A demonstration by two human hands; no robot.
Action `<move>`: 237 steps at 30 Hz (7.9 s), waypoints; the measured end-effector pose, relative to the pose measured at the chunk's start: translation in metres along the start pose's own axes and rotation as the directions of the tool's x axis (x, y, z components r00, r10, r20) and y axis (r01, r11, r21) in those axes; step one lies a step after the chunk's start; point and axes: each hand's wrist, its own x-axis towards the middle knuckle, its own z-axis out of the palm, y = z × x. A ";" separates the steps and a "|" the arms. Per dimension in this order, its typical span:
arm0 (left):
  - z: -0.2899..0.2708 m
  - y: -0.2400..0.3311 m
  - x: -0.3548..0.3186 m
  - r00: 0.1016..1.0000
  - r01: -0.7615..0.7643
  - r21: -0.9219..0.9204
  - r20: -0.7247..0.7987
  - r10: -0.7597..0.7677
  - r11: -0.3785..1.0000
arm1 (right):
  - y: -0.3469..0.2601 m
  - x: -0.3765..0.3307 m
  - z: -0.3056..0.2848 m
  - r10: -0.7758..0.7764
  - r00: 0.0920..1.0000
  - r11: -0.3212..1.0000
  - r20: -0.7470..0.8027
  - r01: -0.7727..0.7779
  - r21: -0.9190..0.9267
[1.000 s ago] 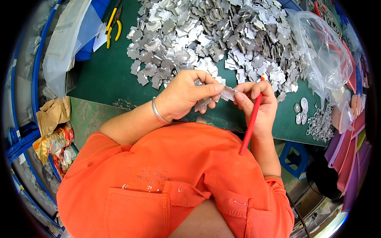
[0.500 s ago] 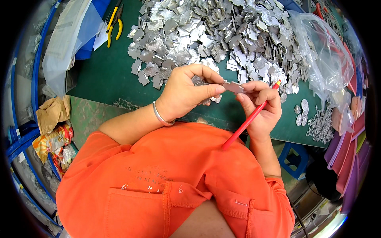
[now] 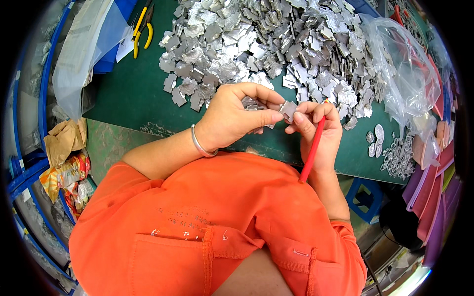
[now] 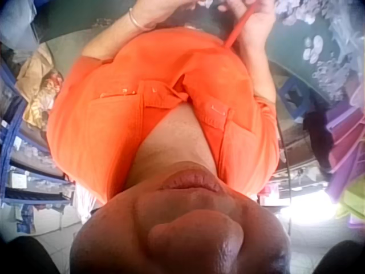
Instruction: The person picks up and turns over small metal components by hand, occasionally using a red stylus to point at or check specific features of the items.
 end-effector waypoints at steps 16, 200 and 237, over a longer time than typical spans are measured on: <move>-0.003 -0.005 0.001 0.997 -0.069 0.043 -0.024 0.070 0.997 | 0.007 -0.002 -0.001 -0.321 0.937 0.895 0.140 0.349 -0.277; -0.057 0.023 -0.014 0.993 -0.017 -0.112 -0.120 0.004 0.994 | 0.010 0.031 0.030 0.043 0.934 0.799 0.354 0.181 -0.574; -0.013 0.018 0.022 0.951 0.261 -0.587 0.291 -0.101 0.766 | -0.026 0.046 0.056 -0.626 0.748 0.581 0.223 0.637 -0.505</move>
